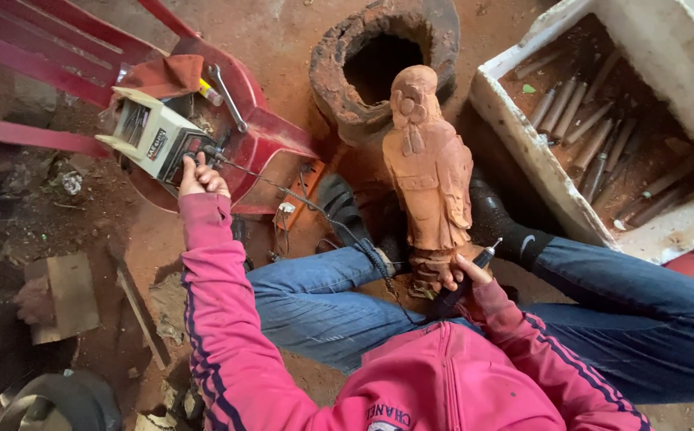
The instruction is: Using a rotary tool to carve intricate details into a wooden statue.
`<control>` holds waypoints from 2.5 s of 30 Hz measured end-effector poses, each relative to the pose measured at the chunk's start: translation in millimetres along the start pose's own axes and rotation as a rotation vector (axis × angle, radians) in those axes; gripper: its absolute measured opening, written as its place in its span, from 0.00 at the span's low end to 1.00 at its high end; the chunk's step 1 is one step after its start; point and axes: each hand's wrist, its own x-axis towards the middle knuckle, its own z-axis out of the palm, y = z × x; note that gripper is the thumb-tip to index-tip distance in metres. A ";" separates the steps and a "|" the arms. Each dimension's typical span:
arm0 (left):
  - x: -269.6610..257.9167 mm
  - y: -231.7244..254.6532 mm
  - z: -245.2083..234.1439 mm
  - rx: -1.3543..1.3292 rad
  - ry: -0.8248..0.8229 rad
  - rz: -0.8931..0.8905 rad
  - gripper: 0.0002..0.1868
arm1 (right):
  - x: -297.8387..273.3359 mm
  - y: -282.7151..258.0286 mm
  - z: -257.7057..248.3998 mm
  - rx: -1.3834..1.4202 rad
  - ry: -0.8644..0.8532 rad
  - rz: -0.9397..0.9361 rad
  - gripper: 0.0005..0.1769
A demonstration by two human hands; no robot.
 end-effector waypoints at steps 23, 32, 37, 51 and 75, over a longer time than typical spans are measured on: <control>-298.0 -317.2 42.0 1.757 -0.856 -0.102 0.48 | 8.7 56.2 29.7 -0.401 0.164 0.467 0.37; -309.4 -302.7 80.4 1.819 -0.822 -0.389 0.43 | 9.3 91.0 -9.8 -0.273 0.437 0.284 0.24; -305.8 -311.9 103.2 1.940 -0.813 -0.435 0.41 | 17.3 89.7 -27.1 0.050 0.595 0.236 0.17; -289.3 -329.1 131.3 2.091 -0.703 -0.589 0.40 | 38.8 95.3 -42.1 -0.095 0.587 0.224 0.31; -289.2 -323.4 139.8 2.084 -0.743 -0.575 0.40 | 30.4 65.1 -9.8 -0.167 0.511 0.280 0.37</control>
